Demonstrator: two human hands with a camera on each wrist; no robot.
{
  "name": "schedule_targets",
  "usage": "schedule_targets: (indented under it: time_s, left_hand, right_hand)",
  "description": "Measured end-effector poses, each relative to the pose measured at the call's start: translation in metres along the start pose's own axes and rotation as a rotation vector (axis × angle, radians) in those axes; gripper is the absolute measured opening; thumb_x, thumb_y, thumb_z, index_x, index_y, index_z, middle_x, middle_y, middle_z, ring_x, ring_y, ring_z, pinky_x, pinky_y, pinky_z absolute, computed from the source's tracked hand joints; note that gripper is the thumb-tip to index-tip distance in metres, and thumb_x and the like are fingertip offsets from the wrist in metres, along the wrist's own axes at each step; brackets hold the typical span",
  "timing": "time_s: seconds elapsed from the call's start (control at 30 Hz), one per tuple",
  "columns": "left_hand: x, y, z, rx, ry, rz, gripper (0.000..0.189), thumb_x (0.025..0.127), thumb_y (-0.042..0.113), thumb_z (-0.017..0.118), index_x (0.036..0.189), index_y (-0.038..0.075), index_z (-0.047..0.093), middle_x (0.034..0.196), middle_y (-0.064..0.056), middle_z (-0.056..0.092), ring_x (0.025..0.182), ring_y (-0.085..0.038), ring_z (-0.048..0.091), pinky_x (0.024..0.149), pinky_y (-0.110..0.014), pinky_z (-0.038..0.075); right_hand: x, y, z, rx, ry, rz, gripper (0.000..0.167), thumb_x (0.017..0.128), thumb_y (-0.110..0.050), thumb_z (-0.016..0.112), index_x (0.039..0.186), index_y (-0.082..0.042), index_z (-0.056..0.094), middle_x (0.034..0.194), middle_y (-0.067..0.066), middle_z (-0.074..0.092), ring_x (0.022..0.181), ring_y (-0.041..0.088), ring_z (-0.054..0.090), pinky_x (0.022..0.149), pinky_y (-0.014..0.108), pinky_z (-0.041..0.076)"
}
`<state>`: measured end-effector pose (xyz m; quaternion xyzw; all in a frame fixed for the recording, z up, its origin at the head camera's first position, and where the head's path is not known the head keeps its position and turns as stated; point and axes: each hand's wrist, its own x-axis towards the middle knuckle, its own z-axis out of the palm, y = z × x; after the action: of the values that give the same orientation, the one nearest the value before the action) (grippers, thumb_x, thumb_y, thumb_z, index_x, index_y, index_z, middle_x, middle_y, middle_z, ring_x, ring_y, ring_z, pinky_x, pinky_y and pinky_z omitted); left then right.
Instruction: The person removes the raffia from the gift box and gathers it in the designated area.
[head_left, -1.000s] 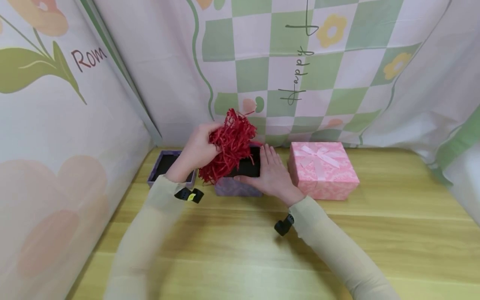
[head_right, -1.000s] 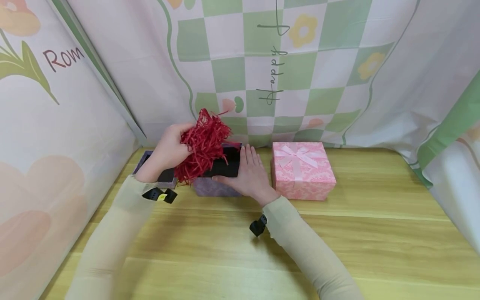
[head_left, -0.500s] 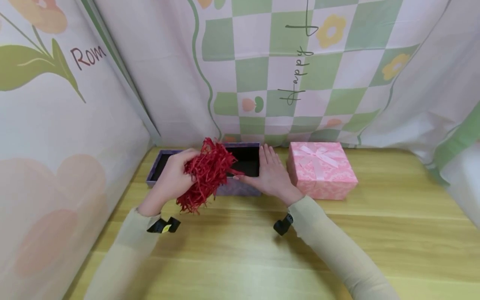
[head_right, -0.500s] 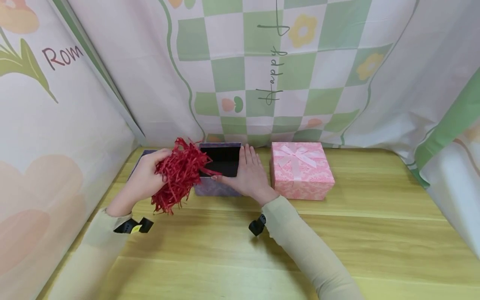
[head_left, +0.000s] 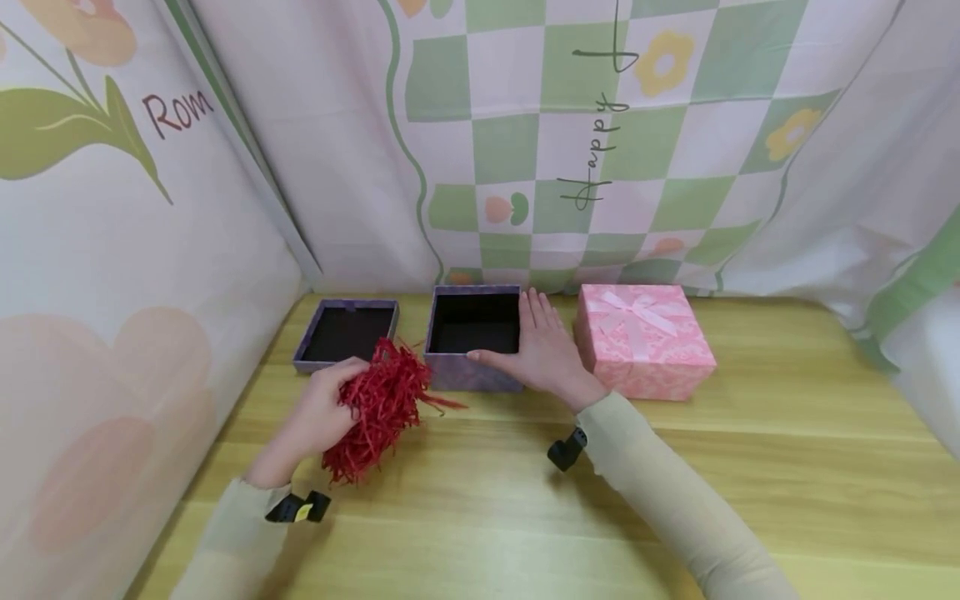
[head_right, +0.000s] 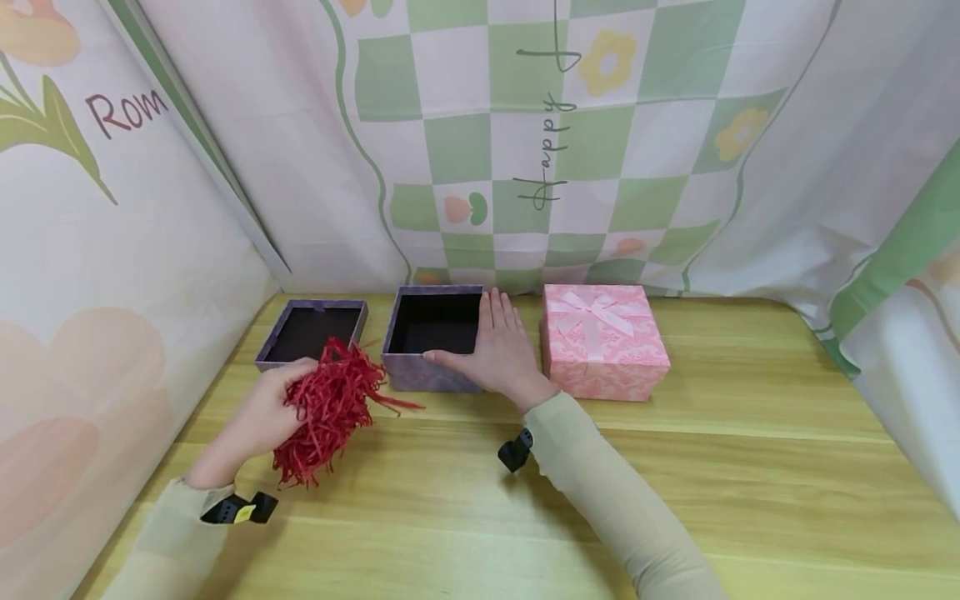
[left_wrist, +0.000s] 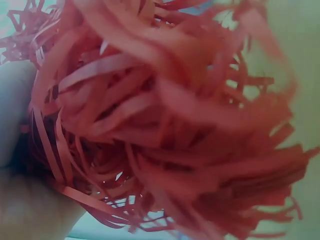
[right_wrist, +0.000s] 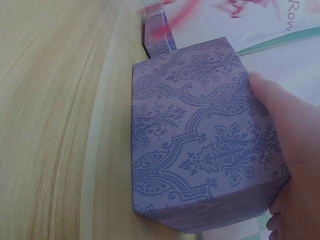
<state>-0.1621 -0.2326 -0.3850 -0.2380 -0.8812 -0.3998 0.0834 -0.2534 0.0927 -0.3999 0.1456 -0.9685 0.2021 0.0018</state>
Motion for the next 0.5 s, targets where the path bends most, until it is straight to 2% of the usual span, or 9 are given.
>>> schedule_targets:
  time_s: [0.23, 0.5]
  left_hand:
    - [-0.011, -0.012, 0.021, -0.018, -0.053, -0.013, 0.044, 0.076, -0.019, 0.059, 0.11, 0.005, 0.073, 0.108, -0.002, 0.07, 0.1, -0.021, 0.067, 0.086, -0.038, 0.055]
    - [-0.001, -0.01, 0.044, -0.063, -0.132, 0.021, 0.049, 0.07, -0.02, 0.055, 0.105, 0.009, 0.073, 0.105, 0.001, 0.068, 0.097, -0.019, 0.065, 0.086, -0.04, 0.054]
  right_hand:
    - [0.001, 0.001, 0.0, 0.007, -0.002, -0.001, 0.133, 0.077, -0.094, 0.044, 0.162, -0.003, -0.003, 0.169, 0.016, -0.003, 0.154, 0.033, -0.002, 0.122, 0.047, 0.007]
    - [0.0, 0.001, 0.001, 0.007, 0.002, 0.001, 0.133, 0.077, -0.093, 0.045, 0.162, -0.003, -0.003, 0.169, 0.017, -0.002, 0.154, 0.034, -0.001, 0.122, 0.048, 0.007]
